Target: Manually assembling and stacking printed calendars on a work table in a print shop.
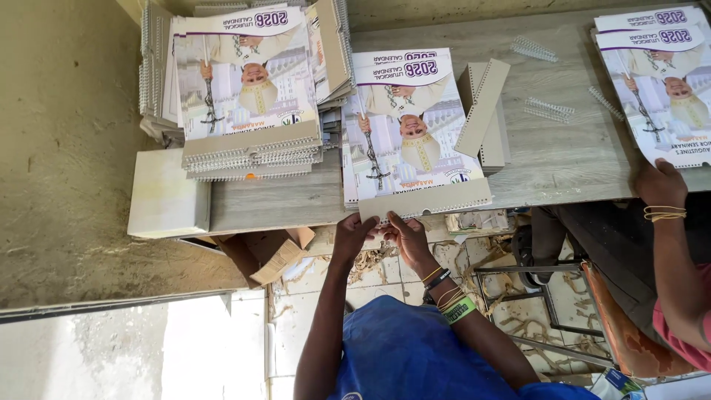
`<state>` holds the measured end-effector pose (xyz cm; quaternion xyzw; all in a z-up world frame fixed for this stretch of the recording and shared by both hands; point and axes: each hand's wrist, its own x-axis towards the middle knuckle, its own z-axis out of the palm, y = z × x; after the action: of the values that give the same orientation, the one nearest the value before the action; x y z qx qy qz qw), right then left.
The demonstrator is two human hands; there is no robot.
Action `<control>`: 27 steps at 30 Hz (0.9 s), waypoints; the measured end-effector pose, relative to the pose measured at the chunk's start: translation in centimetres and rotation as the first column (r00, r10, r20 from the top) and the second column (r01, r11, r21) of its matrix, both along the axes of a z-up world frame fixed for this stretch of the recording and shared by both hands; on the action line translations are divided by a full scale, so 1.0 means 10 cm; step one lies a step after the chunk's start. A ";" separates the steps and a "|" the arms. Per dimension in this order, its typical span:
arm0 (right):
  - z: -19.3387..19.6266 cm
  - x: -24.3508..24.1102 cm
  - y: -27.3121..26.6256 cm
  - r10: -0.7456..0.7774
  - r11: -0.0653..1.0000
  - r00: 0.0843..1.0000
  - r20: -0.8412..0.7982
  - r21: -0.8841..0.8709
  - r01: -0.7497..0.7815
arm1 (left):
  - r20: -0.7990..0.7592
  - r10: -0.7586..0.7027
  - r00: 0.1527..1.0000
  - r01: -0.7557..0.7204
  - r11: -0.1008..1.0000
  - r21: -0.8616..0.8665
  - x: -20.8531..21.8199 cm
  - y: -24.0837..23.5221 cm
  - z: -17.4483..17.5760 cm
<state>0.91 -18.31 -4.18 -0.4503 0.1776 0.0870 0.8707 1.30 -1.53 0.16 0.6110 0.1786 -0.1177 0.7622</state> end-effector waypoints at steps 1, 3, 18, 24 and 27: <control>0.00 -0.01 -0.02 0.013 1.000 1.000 0.000 -0.008 -0.013 | -0.008 -0.023 1.000 0.023 0.999 -0.028 0.00 -0.01 -0.01; 0.01 -0.05 -0.14 0.026 1.000 1.000 0.001 -0.012 -0.026 | -0.016 -0.047 0.999 0.046 0.998 -0.052 -0.01 -0.02 -0.02; 0.03 0.05 -0.56 -0.165 0.950 0.986 0.030 -0.265 0.167 | 0.191 0.070 0.979 -0.046 0.991 -0.127 -0.15 -0.28 0.04; 1.15 0.00 -1.28 0.754 0.649 0.642 0.139 -0.309 -0.696 | 0.062 0.276 0.959 -0.257 0.943 -0.213 -0.09 -0.42 -0.46; 1.41 0.56 -2.11 0.648 0.761 0.613 0.453 -0.342 -0.551 | 0.016 0.312 0.950 -0.298 0.922 -0.249 -0.14 -0.50 -0.23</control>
<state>6.49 -39.38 9.92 -0.5606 -0.2328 0.2264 0.7618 -0.09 -6.55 -2.15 0.4807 0.2348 -0.0019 0.8449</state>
